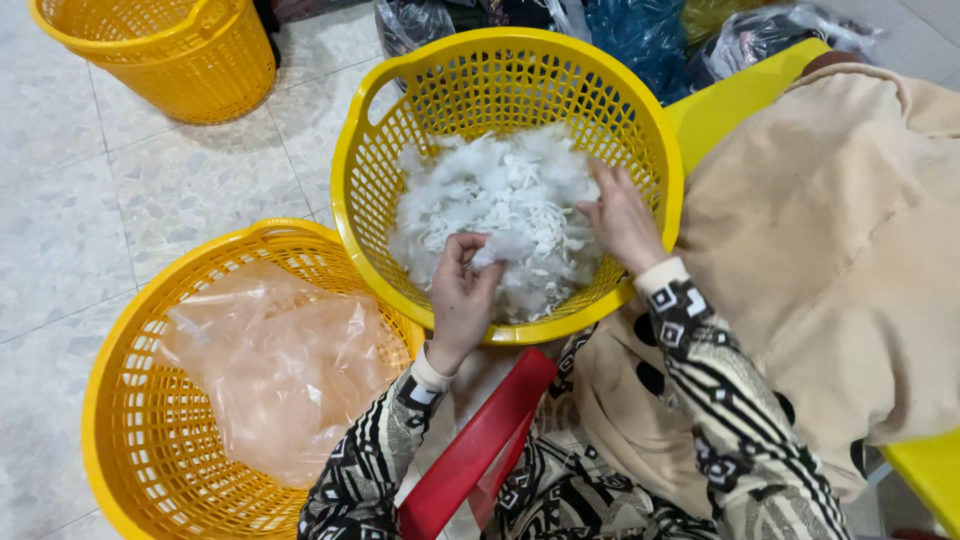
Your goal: The person repeatedly picks up handfuls of white fluffy material from a yellow basket and inserts them into the opening of a beige pillowcase. The person compresses the material with both hands to fit it inside the case.
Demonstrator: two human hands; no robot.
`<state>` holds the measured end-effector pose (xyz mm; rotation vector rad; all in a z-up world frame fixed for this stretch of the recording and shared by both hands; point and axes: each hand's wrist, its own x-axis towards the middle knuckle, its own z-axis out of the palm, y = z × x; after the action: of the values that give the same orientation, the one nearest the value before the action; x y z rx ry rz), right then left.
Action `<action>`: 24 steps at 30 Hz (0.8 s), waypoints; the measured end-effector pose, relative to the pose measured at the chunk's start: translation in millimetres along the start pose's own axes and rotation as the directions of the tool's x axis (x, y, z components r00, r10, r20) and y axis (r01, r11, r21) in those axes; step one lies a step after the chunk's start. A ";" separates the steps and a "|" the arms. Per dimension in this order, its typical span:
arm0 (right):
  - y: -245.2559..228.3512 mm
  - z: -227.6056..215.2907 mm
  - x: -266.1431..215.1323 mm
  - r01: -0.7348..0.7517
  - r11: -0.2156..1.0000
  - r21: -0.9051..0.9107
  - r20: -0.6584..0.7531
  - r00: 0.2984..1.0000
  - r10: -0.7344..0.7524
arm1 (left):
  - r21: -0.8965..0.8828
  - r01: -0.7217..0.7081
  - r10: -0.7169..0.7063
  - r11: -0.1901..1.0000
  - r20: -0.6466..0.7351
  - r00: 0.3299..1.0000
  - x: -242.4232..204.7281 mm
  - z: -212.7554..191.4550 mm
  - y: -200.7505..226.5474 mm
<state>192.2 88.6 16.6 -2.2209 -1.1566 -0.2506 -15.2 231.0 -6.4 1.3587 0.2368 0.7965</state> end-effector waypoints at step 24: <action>-40.3 31.4 -108.6 -0.181 0.646 0.741 -0.063 0.940 0.336 | 0.750 -0.425 0.727 0.507 -0.106 0.679 78.8 -47.2 30.6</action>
<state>91.7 51.2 -37.4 -1.5562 -0.6359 0.1112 2.8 317.3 33.6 2.0058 0.4314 1.7367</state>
